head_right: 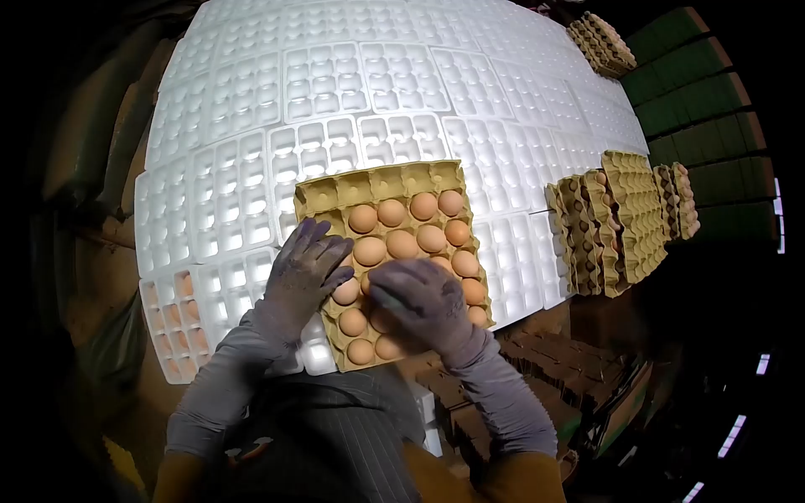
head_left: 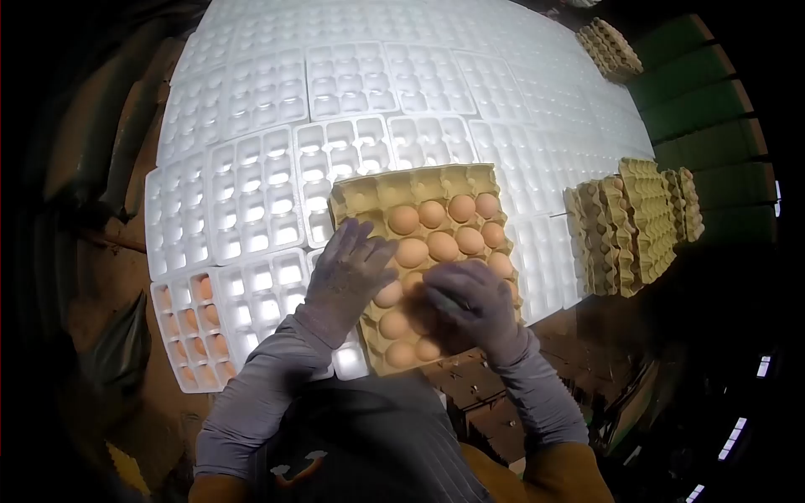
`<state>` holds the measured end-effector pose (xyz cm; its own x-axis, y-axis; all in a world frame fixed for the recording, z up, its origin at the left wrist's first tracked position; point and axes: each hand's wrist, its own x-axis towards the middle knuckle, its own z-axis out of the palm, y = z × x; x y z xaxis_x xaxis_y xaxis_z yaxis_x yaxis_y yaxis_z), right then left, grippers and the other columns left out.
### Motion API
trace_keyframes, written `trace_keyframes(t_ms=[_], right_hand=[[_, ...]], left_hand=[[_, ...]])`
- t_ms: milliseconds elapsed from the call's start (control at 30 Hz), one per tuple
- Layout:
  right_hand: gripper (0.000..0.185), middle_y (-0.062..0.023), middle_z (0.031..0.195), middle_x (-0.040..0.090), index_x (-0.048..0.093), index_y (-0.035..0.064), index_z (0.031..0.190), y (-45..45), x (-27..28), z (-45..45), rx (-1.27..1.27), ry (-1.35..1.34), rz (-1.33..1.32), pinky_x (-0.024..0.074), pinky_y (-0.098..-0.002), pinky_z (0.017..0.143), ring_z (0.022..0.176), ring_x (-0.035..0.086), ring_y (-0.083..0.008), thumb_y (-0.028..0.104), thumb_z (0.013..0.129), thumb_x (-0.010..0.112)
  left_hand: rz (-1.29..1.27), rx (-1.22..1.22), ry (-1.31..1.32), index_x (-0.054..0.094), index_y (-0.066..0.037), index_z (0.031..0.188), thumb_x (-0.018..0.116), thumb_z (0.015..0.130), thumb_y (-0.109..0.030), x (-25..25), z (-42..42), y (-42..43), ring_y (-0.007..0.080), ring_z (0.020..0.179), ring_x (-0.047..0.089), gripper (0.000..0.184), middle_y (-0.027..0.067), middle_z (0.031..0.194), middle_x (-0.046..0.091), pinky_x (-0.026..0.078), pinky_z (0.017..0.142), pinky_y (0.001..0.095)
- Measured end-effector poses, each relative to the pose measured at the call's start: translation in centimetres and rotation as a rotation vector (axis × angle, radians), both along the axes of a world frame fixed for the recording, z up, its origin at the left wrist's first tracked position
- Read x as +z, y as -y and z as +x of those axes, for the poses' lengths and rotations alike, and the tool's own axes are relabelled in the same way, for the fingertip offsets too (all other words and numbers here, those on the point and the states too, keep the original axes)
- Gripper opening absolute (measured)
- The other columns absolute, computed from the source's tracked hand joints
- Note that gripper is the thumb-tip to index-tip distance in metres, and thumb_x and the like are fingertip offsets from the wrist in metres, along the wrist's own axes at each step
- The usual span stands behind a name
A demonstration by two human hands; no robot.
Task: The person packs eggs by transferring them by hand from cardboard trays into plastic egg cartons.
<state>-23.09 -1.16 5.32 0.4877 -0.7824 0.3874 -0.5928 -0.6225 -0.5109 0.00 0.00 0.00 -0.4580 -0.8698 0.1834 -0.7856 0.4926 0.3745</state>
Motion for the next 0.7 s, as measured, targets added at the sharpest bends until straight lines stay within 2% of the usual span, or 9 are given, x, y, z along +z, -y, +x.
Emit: trace_keyframes(t_ms=[167,267,400,433,467,567,600,633,700], right_hand=[[0.03,-0.0092,0.112,0.069,0.068,0.0109,0.117,9.0,-2.2,-1.4,0.27,-0.21,-0.116,0.0519,-0.0407,0.094,0.107,0.064,-0.0301,0.024,0.091,0.07],[0.03,-0.011,0.114,0.069,0.068,0.0083,0.119,11.2,-5.3,-0.4,0.422,-0.238,-0.101,0.0497,-0.0403,0.099,0.113,0.062,-0.0282,0.022,0.092,0.068],[0.035,-0.0103,0.119,0.064,0.067,0.0031,0.123,11.1,0.3,-1.8,0.062,0.524,1.064,0.0505,-0.0365,0.098,0.11,0.063,-0.0231,0.022,0.093,0.066],[0.039,-0.0096,0.119,0.061,0.067,0.0028,0.123,12.3,0.7,-2.1,0.169,0.462,0.99,0.0532,-0.0352,0.091,0.103,0.065,-0.0241,0.03,0.095,0.067],[0.038,-0.0109,0.119,0.061,0.067,0.003,0.121,11.9,1.3,-2.2,0.214,0.124,0.874,0.0534,-0.0357,0.09,0.101,0.066,-0.0258,0.031,0.096,0.065],[0.034,-0.013,0.109,0.065,0.07,0.0037,0.104,9.1,-0.3,-0.2,0.41,-0.716,0.264,0.0543,-0.0411,0.082,0.095,0.069,-0.0305,0.035,0.091,0.069],[0.034,-0.0129,0.105,0.066,0.071,0.0034,0.101,8.4,-0.4,0.2,0.476,-0.812,0.178,0.0543,-0.041,0.081,0.095,0.069,-0.0304,0.036,0.09,0.069],[0.034,-0.0127,0.1,0.067,0.071,0.003,0.098,8.0,-0.2,0.6,0.542,-0.907,0.088,0.0543,-0.041,0.08,0.095,0.069,-0.0304,0.036,0.088,0.07],[0.03,-0.013,0.098,0.068,0.072,0.0029,0.1,9.4,2.2,0.5,0.416,-0.725,0.45,0.0547,-0.0397,0.081,0.096,0.069,-0.0288,0.031,0.088,0.07]], left_hand=[[0.124,0.179,-0.183,0.064,-0.009,0.127,0.067,0.095,-0.027,0.1,-2.3,0.1,0.0373,0.128,0.055,0.037,0.0132,0.127,0.066,0.039,0.116,0.0477],[0.127,0.1,-0.065,0.061,-0.01,0.133,0.067,0.095,-0.026,1.3,-1.8,0.2,0.0369,0.131,0.053,0.042,0.0146,0.13,0.064,0.04,0.115,0.0477],[0.183,0.088,-0.076,0.055,-0.009,0.139,0.067,0.095,-0.024,1.0,-1.8,0.5,0.0361,0.133,0.051,0.048,0.0141,0.134,0.062,0.043,0.113,0.047],[0.234,0.114,-0.15,0.054,-0.008,0.14,0.066,0.097,-0.025,1.0,-1.5,0.3,0.0357,0.132,0.051,0.048,0.0142,0.134,0.062,0.044,0.112,0.0463],[0.286,0.138,-0.222,0.053,-0.007,0.141,0.065,0.098,-0.026,1.2,-1.3,0.1,0.0352,0.132,0.052,0.049,0.0143,0.134,0.062,0.046,0.111,0.0457],[0.761,0.542,-1.477,0.054,-0.002,0.135,0.057,0.103,-0.03,3.5,-0.5,-1.0,0.0317,0.127,0.057,0.043,0.0153,0.126,0.063,0.049,0.108,0.0437],[0.745,0.494,-1.911,0.055,0.0,0.132,0.05,0.106,-0.032,2.9,0.0,-1.3,0.0268,0.119,0.062,0.041,0.0136,0.117,0.063,0.05,0.107,0.0411],[0.703,0.509,-1.773,0.059,0.0,0.126,0.051,0.105,-0.035,2.6,0.4,-2.0,0.0255,0.11,0.066,0.042,0.0127,0.113,0.063,0.052,0.104,0.0411],[0.899,0.581,-1.123,0.064,-0.001,0.12,0.06,0.101,-0.034,2.5,0.6,-2.1,0.0258,0.105,0.067,0.039,0.0126,0.112,0.064,0.054,0.097,0.04]])
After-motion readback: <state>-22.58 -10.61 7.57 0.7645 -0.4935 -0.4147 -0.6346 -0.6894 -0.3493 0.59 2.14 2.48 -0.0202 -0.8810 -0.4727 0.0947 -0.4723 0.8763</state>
